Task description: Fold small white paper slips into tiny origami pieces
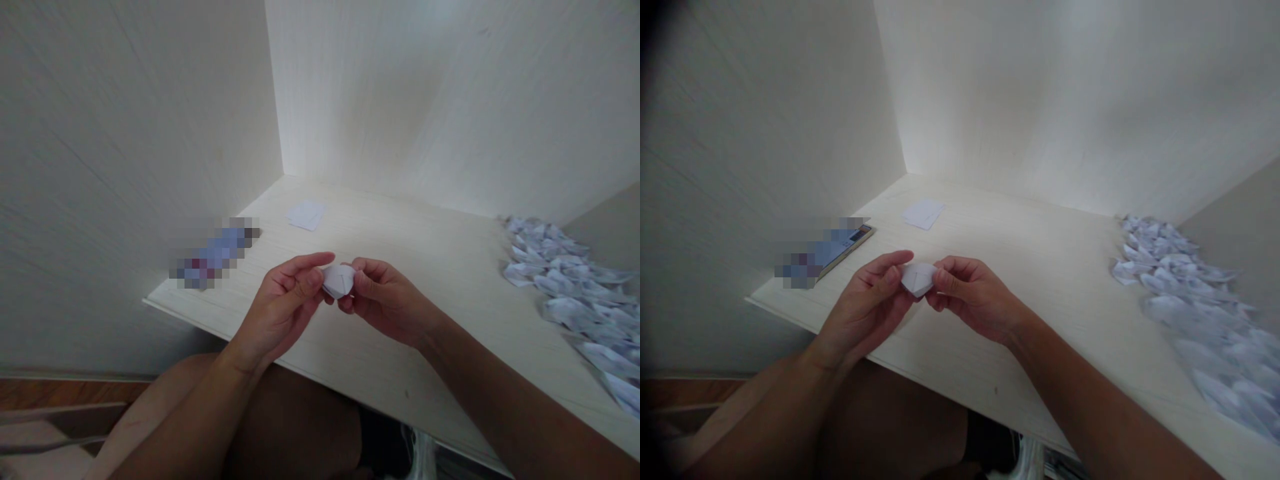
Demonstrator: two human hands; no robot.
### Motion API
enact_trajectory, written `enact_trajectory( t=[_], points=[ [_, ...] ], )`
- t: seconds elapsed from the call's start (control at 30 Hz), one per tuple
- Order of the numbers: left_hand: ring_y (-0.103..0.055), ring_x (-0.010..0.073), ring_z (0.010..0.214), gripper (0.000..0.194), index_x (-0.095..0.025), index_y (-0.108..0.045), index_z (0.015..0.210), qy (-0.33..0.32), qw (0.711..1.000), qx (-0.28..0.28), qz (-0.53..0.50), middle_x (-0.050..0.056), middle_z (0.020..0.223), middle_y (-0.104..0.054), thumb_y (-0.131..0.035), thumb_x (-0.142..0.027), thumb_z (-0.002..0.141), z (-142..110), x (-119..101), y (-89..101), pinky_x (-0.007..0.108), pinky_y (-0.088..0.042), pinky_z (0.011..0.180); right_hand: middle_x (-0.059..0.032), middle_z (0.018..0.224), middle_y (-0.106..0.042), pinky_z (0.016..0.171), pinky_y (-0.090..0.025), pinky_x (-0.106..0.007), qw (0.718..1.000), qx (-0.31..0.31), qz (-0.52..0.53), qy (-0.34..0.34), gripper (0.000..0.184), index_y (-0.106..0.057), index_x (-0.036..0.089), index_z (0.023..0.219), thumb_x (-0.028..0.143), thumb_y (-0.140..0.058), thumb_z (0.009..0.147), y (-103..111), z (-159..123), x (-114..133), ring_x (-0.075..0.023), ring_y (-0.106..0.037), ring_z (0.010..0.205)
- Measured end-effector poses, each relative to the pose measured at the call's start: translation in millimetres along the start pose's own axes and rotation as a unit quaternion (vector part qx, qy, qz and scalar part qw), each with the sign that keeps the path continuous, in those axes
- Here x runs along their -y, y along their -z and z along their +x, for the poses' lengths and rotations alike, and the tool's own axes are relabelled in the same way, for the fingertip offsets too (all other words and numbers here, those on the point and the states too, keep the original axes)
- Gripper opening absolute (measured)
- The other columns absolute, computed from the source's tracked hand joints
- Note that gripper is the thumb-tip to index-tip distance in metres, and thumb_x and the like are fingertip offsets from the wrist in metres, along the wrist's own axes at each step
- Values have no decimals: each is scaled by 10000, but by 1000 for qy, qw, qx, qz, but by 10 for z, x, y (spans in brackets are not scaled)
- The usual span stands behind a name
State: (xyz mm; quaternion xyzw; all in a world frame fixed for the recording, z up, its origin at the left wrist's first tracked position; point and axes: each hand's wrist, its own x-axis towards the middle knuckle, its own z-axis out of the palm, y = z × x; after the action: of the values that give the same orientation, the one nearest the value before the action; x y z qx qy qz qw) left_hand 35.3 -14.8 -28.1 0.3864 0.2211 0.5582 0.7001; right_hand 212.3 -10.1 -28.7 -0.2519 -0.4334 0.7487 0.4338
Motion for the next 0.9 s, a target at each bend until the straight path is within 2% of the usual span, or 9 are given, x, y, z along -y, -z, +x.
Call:
enact_trajectory(
  t=[0.13,0.3,0.47,0.6,0.7,0.9],
  points=[
    [-621,127,651,303,-229,-822,988,33,999,5,-15,23,772,-742,-934,-365,742,-3,-20,36,236,-495,584,9,698,-697,585,-416,-228,1000,1,6,-9,358,-690,198,760,482,-908,768,-33,-16,25,-102,-566,618],
    [-638,123,649,288,-251,-838,940,64,997,14,-28,26,791,-744,-961,-347,698,-19,-45,44,204,-494,529,38,676,-705,548,-415,-200,999,-12,37,-9,278,-733,211,819,361,-951,734,-71,-17,47,-83,-603,586],
    [-598,113,559,333,-274,-853,923,91,996,24,2,13,675,-698,-991,-371,637,-47,-76,19,204,-516,499,53,693,-708,555,-440,-169,998,23,49,-16,256,-740,214,844,324,-948,742,-37,-25,35,-48,-601,548],
    [-638,120,564,276,-271,-857,893,70,995,73,11,33,713,-755,-980,-365,665,-71,-108,27,193,-516,484,47,699,-714,577,-482,-192,997,66,28,-30,283,-730,210,859,365,-941,751,9,-36,3,-54,-590,533],
    [-667,122,582,213,-278,-865,923,54,991,114,44,52,760,-793,-948,-315,730,-105,-159,79,189,-517,500,60,666,-702,534,-456,-184,993,104,36,-32,261,-721,211,857,338,-931,766,16,-41,-18,-51,-566,503],
    [-718,131,654,226,-267,-860,1024,80,975,171,116,74,854,-825,-892,-218,805,-161,-257,126,188,-555,567,46,668,-738,460,-412,-154,987,141,66,-47,240,-727,190,862,283,-927,769,28,-24,-45,-48,-559,477]
  ],
)
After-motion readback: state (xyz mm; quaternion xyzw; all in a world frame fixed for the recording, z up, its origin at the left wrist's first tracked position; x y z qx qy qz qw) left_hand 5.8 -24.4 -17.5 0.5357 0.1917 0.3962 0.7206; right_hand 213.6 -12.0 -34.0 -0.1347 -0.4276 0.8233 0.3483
